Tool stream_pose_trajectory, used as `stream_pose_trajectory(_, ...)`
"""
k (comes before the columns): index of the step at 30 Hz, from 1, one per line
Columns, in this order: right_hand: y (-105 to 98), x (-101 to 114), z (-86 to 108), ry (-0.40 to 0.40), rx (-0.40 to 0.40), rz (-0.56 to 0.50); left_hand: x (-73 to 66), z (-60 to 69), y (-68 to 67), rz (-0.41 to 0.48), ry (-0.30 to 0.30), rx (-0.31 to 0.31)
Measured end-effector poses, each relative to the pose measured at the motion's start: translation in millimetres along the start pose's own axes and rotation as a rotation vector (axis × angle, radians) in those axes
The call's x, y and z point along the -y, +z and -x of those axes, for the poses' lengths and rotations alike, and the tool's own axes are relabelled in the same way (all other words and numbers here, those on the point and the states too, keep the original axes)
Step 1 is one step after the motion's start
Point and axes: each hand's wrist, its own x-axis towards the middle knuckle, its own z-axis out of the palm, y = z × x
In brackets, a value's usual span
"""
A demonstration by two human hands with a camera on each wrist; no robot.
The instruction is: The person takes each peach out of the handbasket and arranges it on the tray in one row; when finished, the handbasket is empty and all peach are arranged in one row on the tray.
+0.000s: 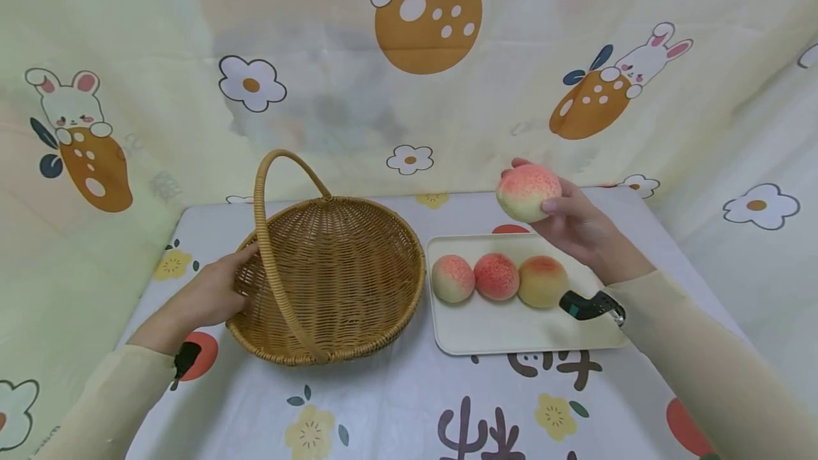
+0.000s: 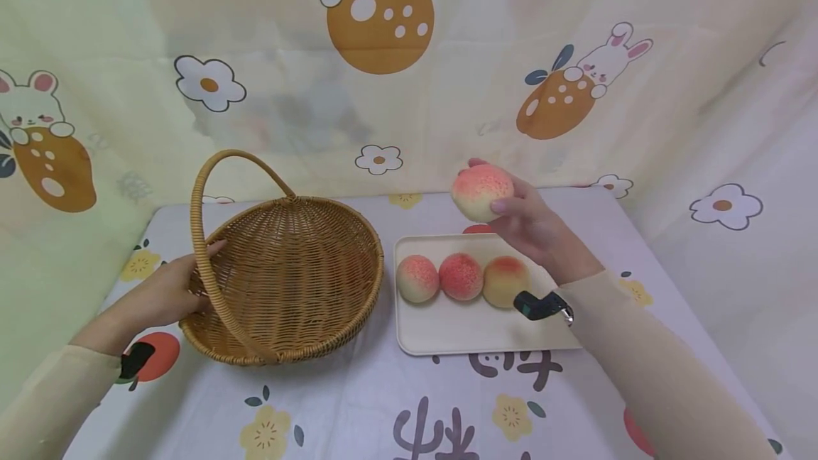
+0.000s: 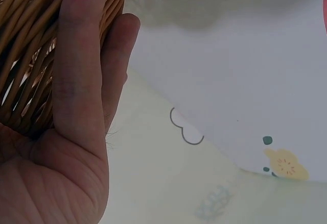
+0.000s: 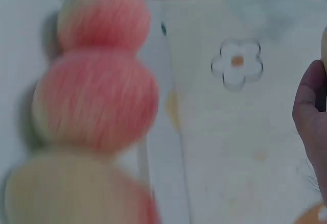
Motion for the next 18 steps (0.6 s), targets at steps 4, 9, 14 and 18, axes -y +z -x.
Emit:
stream_pose_trajectory(4,-19.9,8.2,23.0,-0.039,0.009,0.129,-1.3,0.0,-1.2,-0.001,-0.013,0.006)
stream_pose_trajectory(9,-47.3,16.5,47.8,-0.080,0.017,0.300,-1.7,0.4,-2.9,-0.010,-0.023,0.006)
stream_pose_trajectory(14,-74.9,19.5,71.9,-0.026,-0.022,0.517,-1.2,-1.2,-1.3,-0.002,-0.023,0.005)
stream_pose_trajectory(18,-85.9,17.0,87.9,0.108,-0.129,0.764,-0.7,-2.0,0.0,-0.010,-0.012,-0.003)
